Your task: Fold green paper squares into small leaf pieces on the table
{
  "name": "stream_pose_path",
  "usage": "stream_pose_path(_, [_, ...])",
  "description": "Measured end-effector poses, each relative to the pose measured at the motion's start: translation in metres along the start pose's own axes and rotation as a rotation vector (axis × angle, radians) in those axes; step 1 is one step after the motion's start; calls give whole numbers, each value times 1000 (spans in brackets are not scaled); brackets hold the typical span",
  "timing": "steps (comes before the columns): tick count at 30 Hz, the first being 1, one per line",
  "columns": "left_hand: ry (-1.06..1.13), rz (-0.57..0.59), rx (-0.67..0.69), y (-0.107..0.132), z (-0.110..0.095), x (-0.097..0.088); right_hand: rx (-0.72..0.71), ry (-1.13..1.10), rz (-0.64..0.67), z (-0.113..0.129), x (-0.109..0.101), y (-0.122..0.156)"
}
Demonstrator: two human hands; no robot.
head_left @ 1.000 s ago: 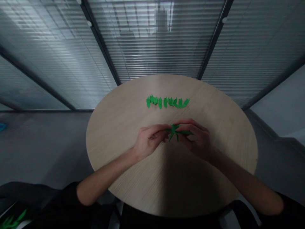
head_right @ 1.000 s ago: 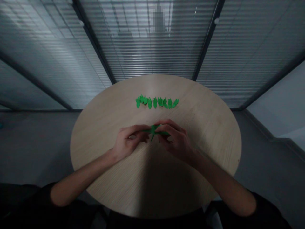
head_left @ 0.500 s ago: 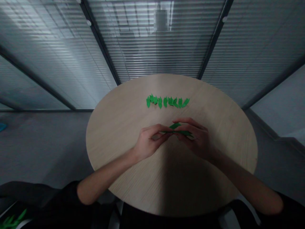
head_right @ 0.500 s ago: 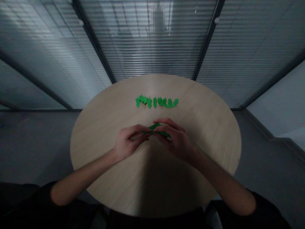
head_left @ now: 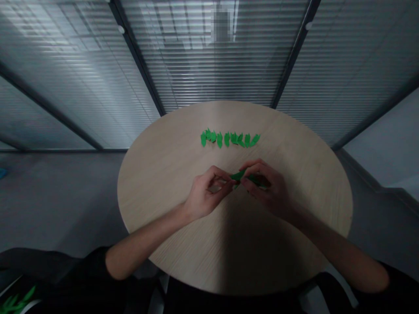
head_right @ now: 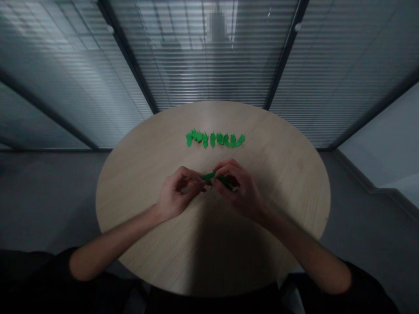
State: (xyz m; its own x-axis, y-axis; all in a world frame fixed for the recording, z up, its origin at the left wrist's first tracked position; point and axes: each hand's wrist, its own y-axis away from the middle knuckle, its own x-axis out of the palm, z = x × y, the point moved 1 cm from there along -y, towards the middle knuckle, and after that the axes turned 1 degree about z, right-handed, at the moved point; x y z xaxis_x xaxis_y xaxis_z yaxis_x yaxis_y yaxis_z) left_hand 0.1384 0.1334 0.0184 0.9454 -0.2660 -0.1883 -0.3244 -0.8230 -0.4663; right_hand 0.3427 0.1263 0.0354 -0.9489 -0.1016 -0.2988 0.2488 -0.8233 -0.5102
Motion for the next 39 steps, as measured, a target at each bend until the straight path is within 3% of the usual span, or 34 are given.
stream_pose_path(9, [-63, 35, 46, 1, 0, 0, -170, 205, -35, 2, -6, -6])
stream_pose_path(14, [-120, 15, 53, 1, 0, 0, -21, -9, 51, -3, -1, -2])
stream_pose_path(17, [-113, 13, 58, 0, -1, 0, -8, -76, 62, -2, 1, -1])
stream_pose_path(39, [-18, 5, 25, 0, -2, 2, -67, -14, -40, -5, 5, 2])
